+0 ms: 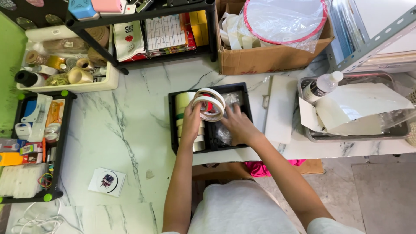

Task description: The person organizes various craft supplies on a cluttered table. They move boxes of Kool-Aid, a red cloth, and a black hat, then arrange small items like hair ties and stickers into baskets and trays. The person also handles rolls of tape and plastic bags, sorting them into containers.

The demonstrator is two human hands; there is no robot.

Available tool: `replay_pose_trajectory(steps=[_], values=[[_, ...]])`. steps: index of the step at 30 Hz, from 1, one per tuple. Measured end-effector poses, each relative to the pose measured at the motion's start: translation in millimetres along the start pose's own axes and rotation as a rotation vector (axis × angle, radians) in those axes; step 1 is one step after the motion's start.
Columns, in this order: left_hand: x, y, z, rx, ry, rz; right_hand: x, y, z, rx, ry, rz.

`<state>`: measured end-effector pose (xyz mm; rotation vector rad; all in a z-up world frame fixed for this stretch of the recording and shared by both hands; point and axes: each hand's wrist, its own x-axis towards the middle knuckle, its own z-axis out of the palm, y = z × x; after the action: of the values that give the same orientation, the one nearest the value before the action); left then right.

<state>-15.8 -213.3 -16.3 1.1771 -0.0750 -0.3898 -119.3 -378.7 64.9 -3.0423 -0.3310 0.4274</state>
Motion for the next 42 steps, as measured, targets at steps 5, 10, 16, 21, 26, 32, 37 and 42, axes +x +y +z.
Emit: replay_pose_trajectory(steps=[5,10,16,21,26,32,37,42], values=[[-4.5,2.0,-10.4,-0.122,0.03,0.044,27.8,-1.1,25.0,0.044,0.164,-0.125],[-14.0,18.5,-14.2,-0.2,0.096,0.093,26.3,1.2,0.7,0.154,0.216,-0.175],[-7.4,8.0,-27.2,-0.198,0.181,0.148,31.8,21.6,-15.8,0.393,0.416,-0.064],[-13.3,21.6,-9.1,-0.256,0.147,0.111,40.1,66.2,-16.8,0.777,0.588,0.029],[-10.9,6.5,-9.5,-0.245,0.153,0.053,23.3,110.3,-4.8,0.881,0.843,0.141],[-15.7,7.5,-8.8,-0.187,0.132,0.025,9.9,137.5,42.7,0.95,0.872,0.469],[-10.8,6.5,-1.5,-0.225,0.095,0.025,11.7,123.3,54.5,0.785,0.508,0.596],[-9.5,11.1,0.4,-0.215,0.144,0.02,0.1,91.7,13.7,0.147,0.284,0.445]])
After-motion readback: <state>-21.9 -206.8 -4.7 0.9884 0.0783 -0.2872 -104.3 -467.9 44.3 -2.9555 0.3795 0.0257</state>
